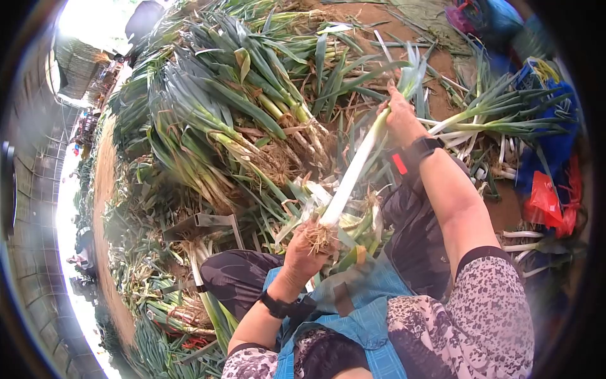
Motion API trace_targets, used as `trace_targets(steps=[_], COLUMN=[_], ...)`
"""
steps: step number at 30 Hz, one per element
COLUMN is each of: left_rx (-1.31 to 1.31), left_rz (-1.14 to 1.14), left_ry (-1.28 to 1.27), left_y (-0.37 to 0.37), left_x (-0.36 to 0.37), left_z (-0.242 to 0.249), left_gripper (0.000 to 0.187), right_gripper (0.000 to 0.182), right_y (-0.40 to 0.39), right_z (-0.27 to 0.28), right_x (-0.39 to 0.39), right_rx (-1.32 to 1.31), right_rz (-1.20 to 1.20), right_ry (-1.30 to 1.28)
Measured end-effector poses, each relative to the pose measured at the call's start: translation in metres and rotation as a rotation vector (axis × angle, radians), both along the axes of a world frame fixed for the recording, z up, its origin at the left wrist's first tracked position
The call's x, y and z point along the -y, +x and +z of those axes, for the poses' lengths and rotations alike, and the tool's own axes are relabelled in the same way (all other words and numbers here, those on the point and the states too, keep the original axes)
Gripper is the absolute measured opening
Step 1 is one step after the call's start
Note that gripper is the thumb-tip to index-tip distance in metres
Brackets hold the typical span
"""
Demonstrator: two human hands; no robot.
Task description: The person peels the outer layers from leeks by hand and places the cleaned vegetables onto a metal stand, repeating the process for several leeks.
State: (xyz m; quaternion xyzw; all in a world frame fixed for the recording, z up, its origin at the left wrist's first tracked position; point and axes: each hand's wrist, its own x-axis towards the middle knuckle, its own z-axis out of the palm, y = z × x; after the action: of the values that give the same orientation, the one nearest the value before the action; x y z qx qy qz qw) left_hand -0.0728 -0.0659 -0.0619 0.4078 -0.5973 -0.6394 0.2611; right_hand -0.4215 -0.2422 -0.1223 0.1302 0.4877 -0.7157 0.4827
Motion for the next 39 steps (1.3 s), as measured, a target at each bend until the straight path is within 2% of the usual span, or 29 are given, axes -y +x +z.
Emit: trace_targets(steps=[2,3,4,5,6,7,8,9,10,11,14,15,16,18,19,21,22,24,26,27,28,30,31,32,34,36,38,39], left_rx=[-0.092,-0.141,-0.190,-0.145,0.002,0.117,0.234,0.559,0.877,0.927,0.820,0.816,0.755,0.690,0.747,0.559,0.470,0.467,0.553,0.543,0.546,0.550,0.520,0.488,0.406,0.365,-0.053,-0.117], left_rz=[0.239,0.273,0.307,0.279,0.242,0.155,0.065,-0.238,-0.550,-0.625,-0.306,-0.334,-0.277,-0.193,-0.207,-0.105,-0.054,-0.104,-0.175,-0.173,-0.170,-0.161,-0.132,-0.103,-0.012,0.195,0.506,0.568], left_ry=[0.155,0.275,0.394,0.269,0.144,0.127,0.110,0.051,-0.008,-0.364,-0.665,-0.665,-0.764,-0.615,-0.529,-0.436,-0.390,-0.339,-0.324,-0.332,-0.325,-0.326,-0.318,-0.311,-0.357,-0.226,0.056,0.177], left_y=[-0.002,0.000,0.004,0.019,0.031,0.045,0.058,0.061,0.062,0.074,0.066,0.068,0.066,0.067,0.068,0.066,0.065,0.068,0.077,0.080,0.082,0.088,0.089,0.090,0.098,0.102,0.102,0.101], left_x=[-0.007,-0.012,-0.013,-0.018,-0.015,-0.013,-0.009,0.006,0.022,0.016,0.029,0.035,0.043,0.054,0.056,0.060,0.064,0.073,0.072,0.073,0.072,0.072,0.073,0.076,0.078,0.093,0.107,0.113], left_z=[-0.001,0.029,0.046,0.036,0.037,0.018,0.001,0.009,0.015,-0.014,-0.024,-0.034,-0.040,-0.046,-0.052,-0.056,-0.053,-0.040,-0.037,-0.041,-0.042,-0.039,-0.038,-0.036,-0.046,-0.040,-0.057,-0.062], left_gripper=[0.016,0.019,0.026,0.032,0.036,0.030,0.028,0.028,0.028,0.030,0.029,0.033,0.029,0.024,0.019,0.015,0.013,0.018,0.022,0.025,0.024,0.022,0.022,0.021,0.021,0.022,0.027,0.032], right_gripper=[0.033,0.028,0.029,0.033,0.047,0.063,0.056,0.062,0.055,0.052,0.045,0.041,0.037,0.031,0.036,0.044,0.044,0.047,0.050,0.043,0.043,0.045,0.034,0.026,0.023,0.029,0.026,0.027], right_y=[-0.015,-0.037,-0.063,-0.088,-0.112,-0.143,-0.235,-0.276,-0.270,-0.263,-0.236,-0.201,-0.141,-0.009,0.034,0.095,0.118,0.158,0.195,0.199,0.200,0.199,0.196,0.203,0.228,0.232,0.239,0.242], right_z=[0.003,-0.001,0.001,0.005,0.024,0.023,-0.043,-0.050,-0.036,-0.021,-0.039,-0.058,-0.055,-0.040,-0.041,-0.103,-0.141,-0.224,-0.225,-0.224,-0.220,-0.209,-0.201,-0.199,-0.102,-0.069,-0.045,-0.029], right_x=[-0.007,-0.010,-0.018,-0.027,-0.042,-0.050,-0.038,-0.033,-0.019,-0.004,0.055,0.077,0.092,0.122,0.127,0.144,0.148,0.159,0.163,0.161,0.156,0.150,0.142,0.134,0.100,0.063,0.016,-0.012], right_rx=[-0.114,-0.124,-0.380,-0.639,-1.146,-1.653,-2.165,-2.346,-1.643,-1.010,-1.530,-1.531,-1.441,-1.218,-1.166,-1.087,-1.166,-1.260,-1.202,-1.202,-1.229,-1.290,-1.255,-0.976,-0.643,-0.640,-1.182,-1.024], right_rz=[0.032,0.010,0.109,0.175,0.374,0.577,0.487,0.507,0.441,0.122,0.694,0.733,0.902,1.224,1.411,1.488,1.455,1.263,1.061,1.011,1.040,1.086,1.116,0.998,0.917,0.985,1.082,1.123], right_ry=[-0.048,-0.132,-0.107,-0.066,0.090,0.242,0.354,0.487,0.571,0.619,0.881,0.616,0.553,0.430,0.319,0.345,0.233,0.264,0.602,0.566,0.512,0.393,-0.035,-0.169,-0.021,-0.077,-0.134,-0.134])
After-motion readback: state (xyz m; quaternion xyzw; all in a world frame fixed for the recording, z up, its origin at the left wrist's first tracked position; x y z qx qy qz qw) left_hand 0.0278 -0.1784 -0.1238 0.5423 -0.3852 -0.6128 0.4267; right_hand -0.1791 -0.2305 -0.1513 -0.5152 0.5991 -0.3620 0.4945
